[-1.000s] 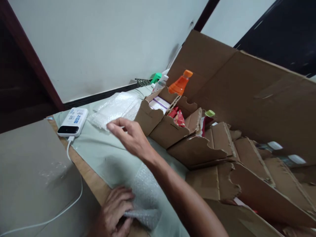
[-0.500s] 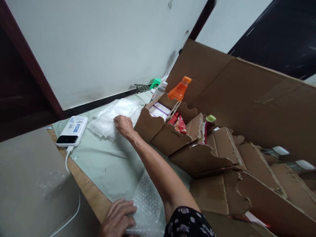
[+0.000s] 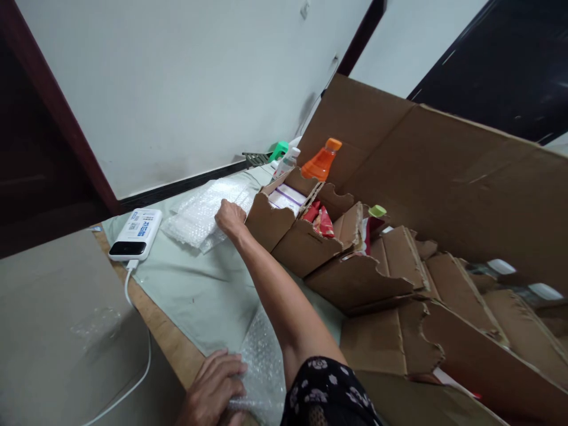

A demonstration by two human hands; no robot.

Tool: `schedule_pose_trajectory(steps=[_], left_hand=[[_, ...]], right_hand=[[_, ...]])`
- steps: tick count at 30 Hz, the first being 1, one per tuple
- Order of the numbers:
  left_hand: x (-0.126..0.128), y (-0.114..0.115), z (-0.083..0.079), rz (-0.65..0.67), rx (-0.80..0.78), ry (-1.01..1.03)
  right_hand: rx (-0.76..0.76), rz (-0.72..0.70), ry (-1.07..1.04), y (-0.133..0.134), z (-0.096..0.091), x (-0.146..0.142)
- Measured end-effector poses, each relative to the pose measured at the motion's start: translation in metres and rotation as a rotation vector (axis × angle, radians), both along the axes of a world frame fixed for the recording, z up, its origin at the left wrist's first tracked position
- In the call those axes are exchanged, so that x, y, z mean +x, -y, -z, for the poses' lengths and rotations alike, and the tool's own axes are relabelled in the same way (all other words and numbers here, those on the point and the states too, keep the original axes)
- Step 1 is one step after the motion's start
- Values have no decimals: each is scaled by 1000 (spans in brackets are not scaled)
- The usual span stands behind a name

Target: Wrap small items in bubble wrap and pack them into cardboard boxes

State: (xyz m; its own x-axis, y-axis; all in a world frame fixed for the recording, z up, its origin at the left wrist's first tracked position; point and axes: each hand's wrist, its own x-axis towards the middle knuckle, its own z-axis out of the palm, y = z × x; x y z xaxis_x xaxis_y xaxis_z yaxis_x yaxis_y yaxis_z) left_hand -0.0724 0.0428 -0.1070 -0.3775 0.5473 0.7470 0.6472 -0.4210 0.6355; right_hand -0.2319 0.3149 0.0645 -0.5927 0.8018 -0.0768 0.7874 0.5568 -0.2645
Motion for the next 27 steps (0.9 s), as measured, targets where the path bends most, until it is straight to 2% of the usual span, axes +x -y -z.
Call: schedule_pose_trajectory(steps=[4, 8, 10, 13, 16, 19, 22, 25, 27], left_hand=[[1, 0, 3, 6, 4, 3], [-2, 6, 2, 97, -116, -49], [-3, 6, 1, 84, -88, -32], [-4, 2, -3, 33, -4, 29], [-9, 1, -12, 75, -26, 3], [-16, 6, -30, 123, -31, -32], [-28, 17, -55, 123, -141, 85], [-52, 26, -81, 4, -290, 262], [-73, 25, -95, -171, -322, 384]], right_hand=[[0, 30, -125, -6, 3, 1], [6, 57, -358, -8, 9, -1], [5, 57, -483, -7, 7, -7], [13, 36, -636, 2, -7, -17], [-26, -69, -906, 23, -32, -6], [-144, -173, -1167, 57, -59, 39], [-205, -124, -1226, 95, -79, 112], [-172, 5, -1269, 129, -92, 195], [-136, 116, -1287, 148, -97, 248]])
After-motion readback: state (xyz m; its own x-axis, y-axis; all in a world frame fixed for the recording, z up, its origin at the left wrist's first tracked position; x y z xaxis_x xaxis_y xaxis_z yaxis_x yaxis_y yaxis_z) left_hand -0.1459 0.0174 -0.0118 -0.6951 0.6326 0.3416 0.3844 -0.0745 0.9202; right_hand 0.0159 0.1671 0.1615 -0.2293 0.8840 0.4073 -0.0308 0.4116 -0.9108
